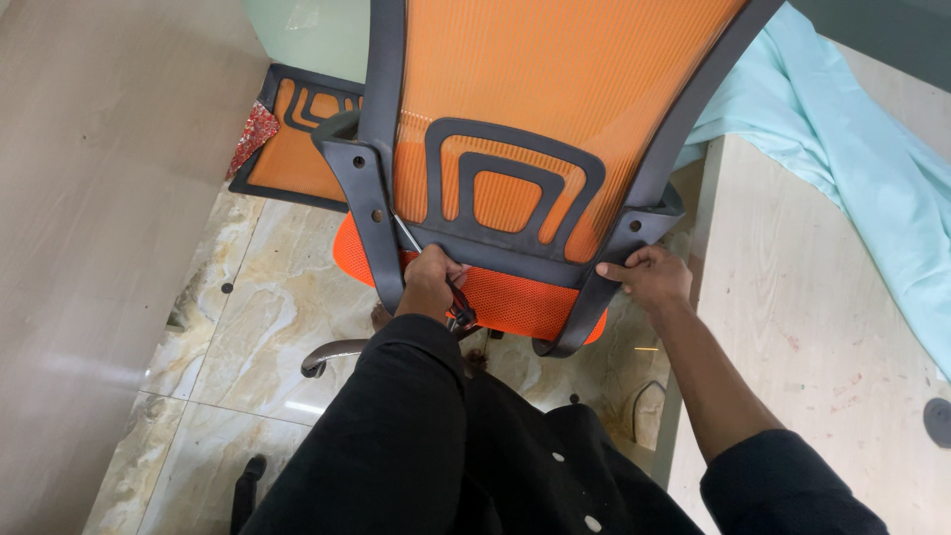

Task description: The person uses a screwdriver to tighten screws on the back of an orange mesh office chair, securing the backrest frame to the seat. The person holds the chair steady with one hand while turning the screwdriver with the other.

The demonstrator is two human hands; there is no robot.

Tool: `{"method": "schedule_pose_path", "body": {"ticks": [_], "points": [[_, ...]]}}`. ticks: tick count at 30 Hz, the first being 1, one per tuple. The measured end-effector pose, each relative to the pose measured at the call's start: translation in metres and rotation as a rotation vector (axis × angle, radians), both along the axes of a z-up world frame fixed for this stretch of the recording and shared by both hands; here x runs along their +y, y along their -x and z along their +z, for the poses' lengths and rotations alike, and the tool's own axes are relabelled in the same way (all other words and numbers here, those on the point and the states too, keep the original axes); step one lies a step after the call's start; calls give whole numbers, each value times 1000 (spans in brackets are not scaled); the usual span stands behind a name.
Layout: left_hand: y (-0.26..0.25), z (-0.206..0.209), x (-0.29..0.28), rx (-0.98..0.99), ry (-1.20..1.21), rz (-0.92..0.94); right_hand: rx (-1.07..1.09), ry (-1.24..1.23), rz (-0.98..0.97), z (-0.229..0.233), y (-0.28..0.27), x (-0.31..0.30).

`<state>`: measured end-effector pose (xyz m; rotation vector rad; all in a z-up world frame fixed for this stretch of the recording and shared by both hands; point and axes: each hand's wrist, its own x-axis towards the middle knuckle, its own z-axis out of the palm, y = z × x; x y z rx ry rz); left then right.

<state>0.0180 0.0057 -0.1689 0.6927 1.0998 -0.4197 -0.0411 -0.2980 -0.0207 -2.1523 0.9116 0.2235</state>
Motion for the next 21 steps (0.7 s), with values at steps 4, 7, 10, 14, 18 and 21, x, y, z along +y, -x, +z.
{"method": "schedule_pose_path", "body": {"ticks": [4,7,10,14,18,21], "points": [[0,4,-2,-15,-44,-19,-91,146,115,1,5,8],[1,4,1,-19,-63,-45,-310,330,342,-3,15,17],[-1,3,-3,-29,-52,-58,-485,530,566,-5,21,16],[0,1,-1,-59,-13,-33,-540,617,670,-8,27,18],[0,-6,-2,-45,-31,-21,-458,527,526,-11,22,11],[-1,-11,-3,-25,-21,1,-75,215,110,-18,9,7]]}}
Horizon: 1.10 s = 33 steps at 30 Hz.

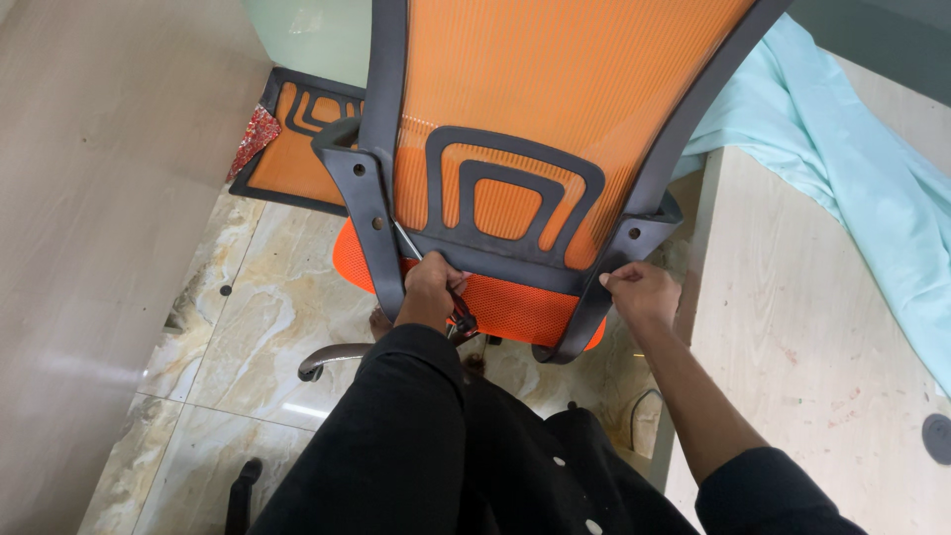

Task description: The person uses a screwdriver to tighten screws on the back of an orange mesh office chair, securing the backrest frame to the seat. The person holds the chair steady with one hand while turning the screwdriver with the other.

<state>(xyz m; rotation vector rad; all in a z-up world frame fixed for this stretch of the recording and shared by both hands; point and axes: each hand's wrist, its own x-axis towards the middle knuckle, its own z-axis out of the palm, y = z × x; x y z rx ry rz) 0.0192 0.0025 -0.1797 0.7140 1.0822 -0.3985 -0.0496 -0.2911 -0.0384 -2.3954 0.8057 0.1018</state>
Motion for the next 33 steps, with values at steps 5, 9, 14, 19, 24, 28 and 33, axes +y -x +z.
{"method": "schedule_pose_path", "body": {"ticks": [5,9,14,19,24,28,33], "points": [[0,0,-1,-27,17,-51,109,-461,-478,-13,-3,-13],[3,5,0,-38,15,-4,-55,-1029,-364,-17,2,-10],[5,10,-1,-54,12,-14,140,-610,-421,6,-6,0],[5,15,-1,-47,18,-30,-387,481,394,21,22,42],[12,13,3,-206,70,-15,44,-159,904,0,31,130],[-3,-7,2,-37,36,-65,50,-140,862,-6,26,158],[-5,-7,2,-59,96,-24,95,-369,747,-7,24,185]]}}
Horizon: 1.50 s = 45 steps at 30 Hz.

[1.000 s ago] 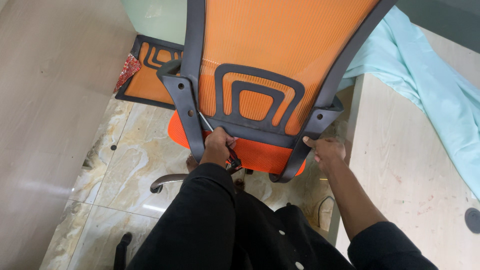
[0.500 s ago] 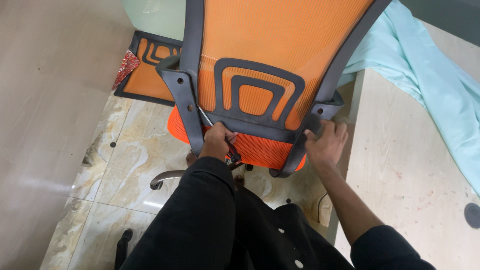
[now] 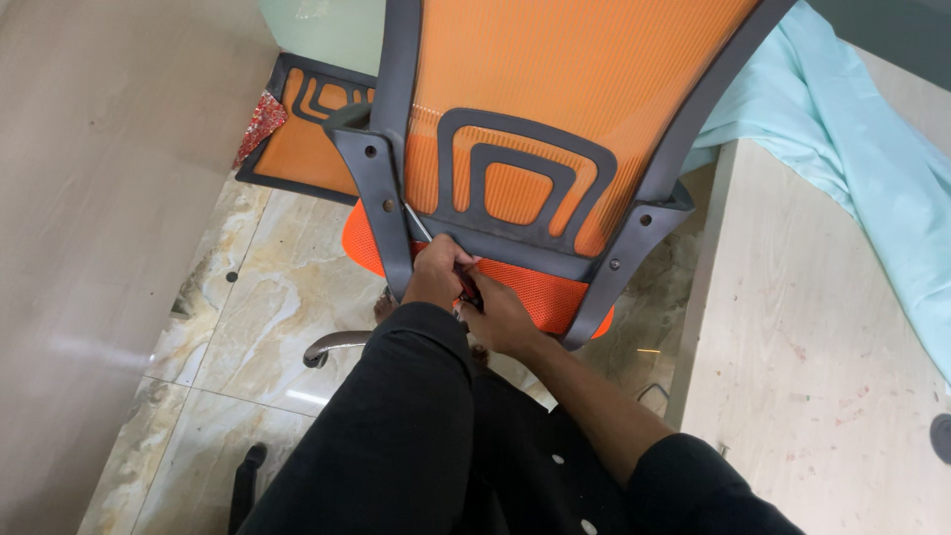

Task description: The person uses a screwdriver to tighten screws on the back of an orange mesh office chair, securing the backrest frame to the seat. The person holds the chair steady with one hand while turning the screwdriver with the other.

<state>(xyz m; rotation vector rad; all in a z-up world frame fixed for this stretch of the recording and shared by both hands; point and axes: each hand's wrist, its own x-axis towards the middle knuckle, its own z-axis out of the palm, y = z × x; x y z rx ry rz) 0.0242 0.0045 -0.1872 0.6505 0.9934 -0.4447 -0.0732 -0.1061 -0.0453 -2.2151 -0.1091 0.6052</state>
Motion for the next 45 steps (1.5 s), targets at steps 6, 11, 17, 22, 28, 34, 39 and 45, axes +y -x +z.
{"method": "schedule_pose_path", "body": {"ticks": [6,11,17,22,28,34,39,45], "points": [[6,38,13,70,-6,-6,172,-13,-4,27,-5,-50],[15,33,9,-50,-17,-60,172,-181,-424,85,33,-143],[21,33,7,-41,-57,-92,-326,388,-480,144,74,-170],[22,42,7,-58,-66,-100,-304,433,-507,151,79,-149],[21,43,8,-37,-74,-103,-445,432,-470,155,81,-142],[24,49,11,-45,-77,-123,-539,434,-499,166,90,-136],[24,48,12,-98,-56,-160,-494,461,-551,171,101,-137],[24,49,13,-87,-44,-156,-488,464,-559,167,103,-142]]}}
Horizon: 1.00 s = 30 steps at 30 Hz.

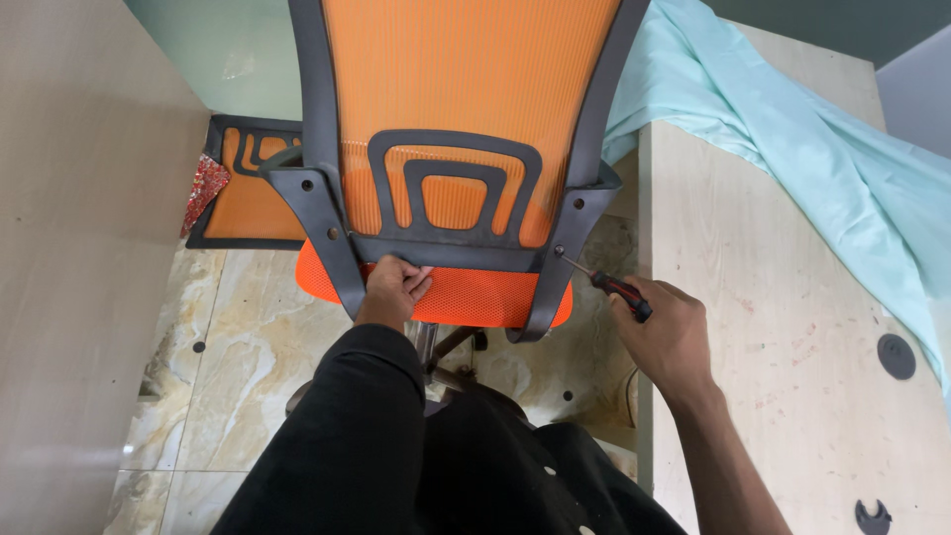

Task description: The person uses a screwdriver to tighten screws on the back of an orange mesh office chair, securing the backrest frame to the seat. The person holds the chair steady with one hand while turning the screwdriver with the other.

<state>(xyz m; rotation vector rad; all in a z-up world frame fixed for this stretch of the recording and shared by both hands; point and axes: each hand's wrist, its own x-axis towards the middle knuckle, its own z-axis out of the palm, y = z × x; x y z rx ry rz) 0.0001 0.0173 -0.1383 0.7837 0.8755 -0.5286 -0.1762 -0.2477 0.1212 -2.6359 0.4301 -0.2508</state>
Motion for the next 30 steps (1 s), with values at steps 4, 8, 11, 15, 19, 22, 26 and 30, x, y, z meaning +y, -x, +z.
{"method": "schedule_pose_path", "body": {"ticks": [4,8,11,15,19,22,26,30], "points": [[-1,1,-1,25,-3,-6,-114,31,77,-2,2,-2],[-1,-2,1,6,-15,-17,-48,2,12,0,6,0],[-3,-11,0,14,-16,-22,-73,8,27,-1,5,2],[-6,-19,1,-6,-11,-29,-56,-24,-3,0,2,2],[-6,-23,0,-16,-3,-33,-90,60,80,-3,0,2],[-5,-18,-1,-21,-3,-26,-157,93,143,-6,-1,4],[-3,-10,-1,-24,-2,-10,-133,74,101,-11,1,4],[-2,-9,-1,-45,13,-32,-125,44,71,-12,3,2]]}}
